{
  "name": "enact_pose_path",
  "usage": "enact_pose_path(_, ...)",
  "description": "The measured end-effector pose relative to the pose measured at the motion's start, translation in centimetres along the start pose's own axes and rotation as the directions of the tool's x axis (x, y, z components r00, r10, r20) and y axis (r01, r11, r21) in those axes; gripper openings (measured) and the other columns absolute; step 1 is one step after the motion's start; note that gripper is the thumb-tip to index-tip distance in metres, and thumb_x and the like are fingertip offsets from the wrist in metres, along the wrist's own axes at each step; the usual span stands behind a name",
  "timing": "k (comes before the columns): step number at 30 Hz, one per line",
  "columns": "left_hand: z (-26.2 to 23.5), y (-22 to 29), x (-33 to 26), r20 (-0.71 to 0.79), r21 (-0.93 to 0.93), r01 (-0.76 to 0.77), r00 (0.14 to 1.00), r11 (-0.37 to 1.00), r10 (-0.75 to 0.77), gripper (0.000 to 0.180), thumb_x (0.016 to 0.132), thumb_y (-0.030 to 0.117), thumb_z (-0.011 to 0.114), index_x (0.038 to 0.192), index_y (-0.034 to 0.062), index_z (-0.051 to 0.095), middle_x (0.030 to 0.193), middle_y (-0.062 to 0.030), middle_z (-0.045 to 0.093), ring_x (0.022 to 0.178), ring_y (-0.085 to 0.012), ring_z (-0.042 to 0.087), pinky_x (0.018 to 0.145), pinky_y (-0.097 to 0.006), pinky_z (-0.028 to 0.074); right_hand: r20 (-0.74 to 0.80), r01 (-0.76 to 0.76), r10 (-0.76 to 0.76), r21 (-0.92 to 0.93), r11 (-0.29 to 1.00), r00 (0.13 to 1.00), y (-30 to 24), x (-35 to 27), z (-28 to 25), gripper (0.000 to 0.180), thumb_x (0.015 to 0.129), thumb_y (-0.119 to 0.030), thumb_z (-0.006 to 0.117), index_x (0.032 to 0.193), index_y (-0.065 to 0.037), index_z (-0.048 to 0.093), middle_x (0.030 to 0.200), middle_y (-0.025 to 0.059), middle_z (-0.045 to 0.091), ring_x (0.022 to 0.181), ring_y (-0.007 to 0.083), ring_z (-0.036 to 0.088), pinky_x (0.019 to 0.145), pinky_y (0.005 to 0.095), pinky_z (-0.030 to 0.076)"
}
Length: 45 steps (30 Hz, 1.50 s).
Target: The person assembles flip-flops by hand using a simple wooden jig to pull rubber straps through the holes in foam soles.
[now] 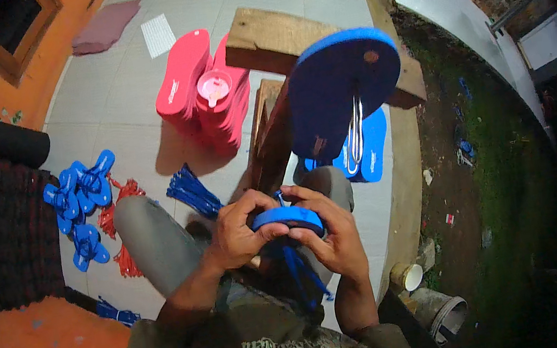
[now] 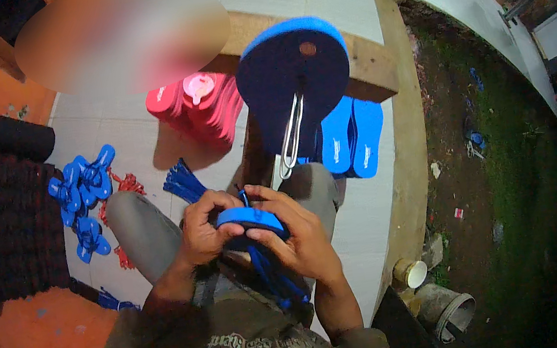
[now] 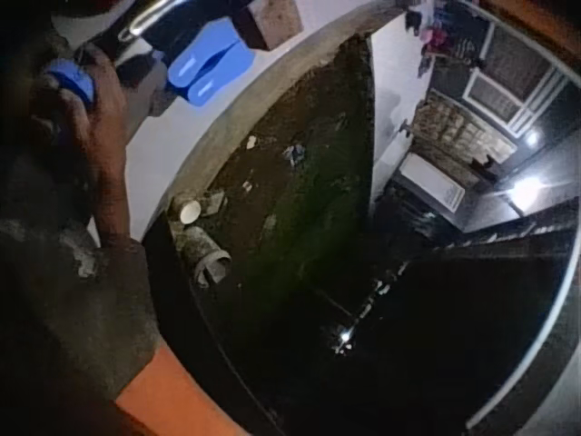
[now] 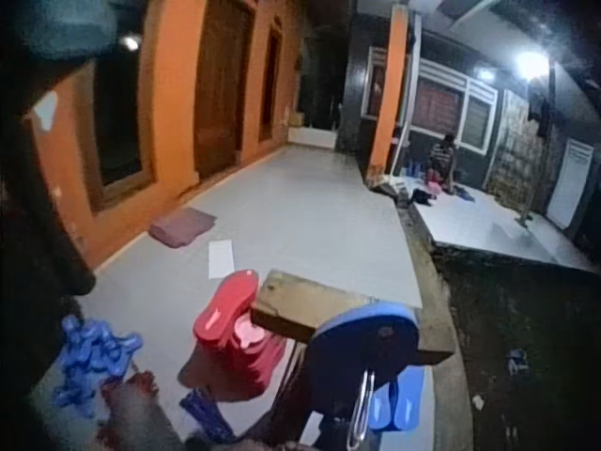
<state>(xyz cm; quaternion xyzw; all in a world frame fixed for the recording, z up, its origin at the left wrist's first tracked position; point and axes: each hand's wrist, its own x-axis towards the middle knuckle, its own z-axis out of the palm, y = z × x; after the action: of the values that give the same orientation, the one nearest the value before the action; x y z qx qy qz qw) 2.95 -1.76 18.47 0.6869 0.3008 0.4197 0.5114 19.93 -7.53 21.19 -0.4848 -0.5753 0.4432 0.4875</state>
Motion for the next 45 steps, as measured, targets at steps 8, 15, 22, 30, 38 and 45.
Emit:
enact_pose_path(8, -0.8, 0.5, -2.3, 0.000, 0.093, 0.025, 1.000, 0.995, -0.025, 0.031, 0.074, 0.030, 0.069, 0.084, 0.0030, 0.058, 0.074, -0.0109, 0.059, 0.067, -0.0222, 0.061, 0.060, -0.030, 0.047, -0.111, -0.150, 0.178, 0.219, 0.964, 0.978, 1.7, -1.8, 3.4, 0.027, 0.078, -0.009, 0.063, 0.100, 0.004, 0.055, 0.114, 0.0168, 0.054, 0.104, 0.0209, 0.052, 0.089, 0.0294, 0.038)
enact_pose_path(15, -1.5, 1.1, -3.2, -0.064, 0.281, -0.133, 0.986, 0.950, 0.156, 0.033, 0.072, 0.031, 0.071, 0.077, 0.0012, 0.058, 0.067, -0.0081, 0.059, 0.056, -0.0171, 0.057, 0.052, -0.027, 0.044, -0.096, -0.126, 0.146, 0.189, 0.974, 0.985, 2.3, -2.5, 4.6, 0.022, 0.081, -0.012, 0.060, 0.094, 0.003, 0.053, 0.112, 0.0151, 0.057, 0.096, 0.0155, 0.053, 0.083, 0.0279, 0.042)
enact_pose_path(22, -1.8, 1.7, -2.5, -0.021, 0.274, -0.187, 0.979, 0.943, 0.201, 0.029, 0.071, 0.027, 0.072, 0.076, 0.0017, 0.059, 0.065, -0.0081, 0.058, 0.053, -0.0173, 0.056, 0.050, -0.027, 0.043, -0.032, -0.163, 0.182, 0.309, 0.937, 0.983, 2.1, -2.7, 4.7, 0.022, 0.081, -0.011, 0.060, 0.097, 0.001, 0.049, 0.118, 0.0168, 0.052, 0.100, 0.0146, 0.050, 0.085, 0.0281, 0.040)
enact_pose_path(30, -1.3, -0.1, -2.9, 0.073, 0.172, -0.263, 0.964, 0.949, 0.254, 0.027, 0.069, 0.023, 0.074, 0.076, 0.0022, 0.059, 0.066, -0.0081, 0.058, 0.055, -0.0171, 0.057, 0.051, -0.027, 0.044, -0.121, -0.096, 0.150, 0.369, 0.924, 0.981, 3.1, -4.5, 5.3, 0.017, 0.080, -0.004, 0.060, 0.093, -0.001, 0.050, 0.121, 0.0205, 0.049, 0.113, 0.0236, 0.045, 0.096, 0.0350, 0.033)
enact_pose_path(38, -1.5, -1.0, -4.1, -0.070, 0.159, -0.186, 0.978, 0.970, 0.199, 0.025, 0.067, 0.022, 0.075, 0.074, 0.0043, 0.059, 0.064, -0.0067, 0.058, 0.054, -0.0195, 0.057, 0.049, -0.028, 0.044, -0.013, -0.127, 0.146, 0.417, 0.900, 0.989, 2.3, -2.9, 4.7, 0.019, 0.078, -0.006, 0.063, 0.092, 0.001, 0.051, 0.120, 0.0204, 0.049, 0.107, 0.0185, 0.049, 0.090, 0.0297, 0.038)
enact_pose_path(45, -2.2, 0.6, -1.8, -0.070, 0.186, -0.235, 0.965, 0.954, 0.252, 0.026, 0.065, 0.023, 0.076, 0.074, 0.0042, 0.060, 0.064, -0.0071, 0.058, 0.054, -0.0195, 0.057, 0.049, -0.028, 0.044, 0.032, -0.112, 0.107, 0.250, 0.962, 0.994, 2.0, -0.9, 4.1, 0.027, 0.073, -0.011, 0.069, 0.088, 0.002, 0.049, 0.114, 0.0173, 0.055, 0.101, 0.0178, 0.053, 0.084, 0.0281, 0.041)
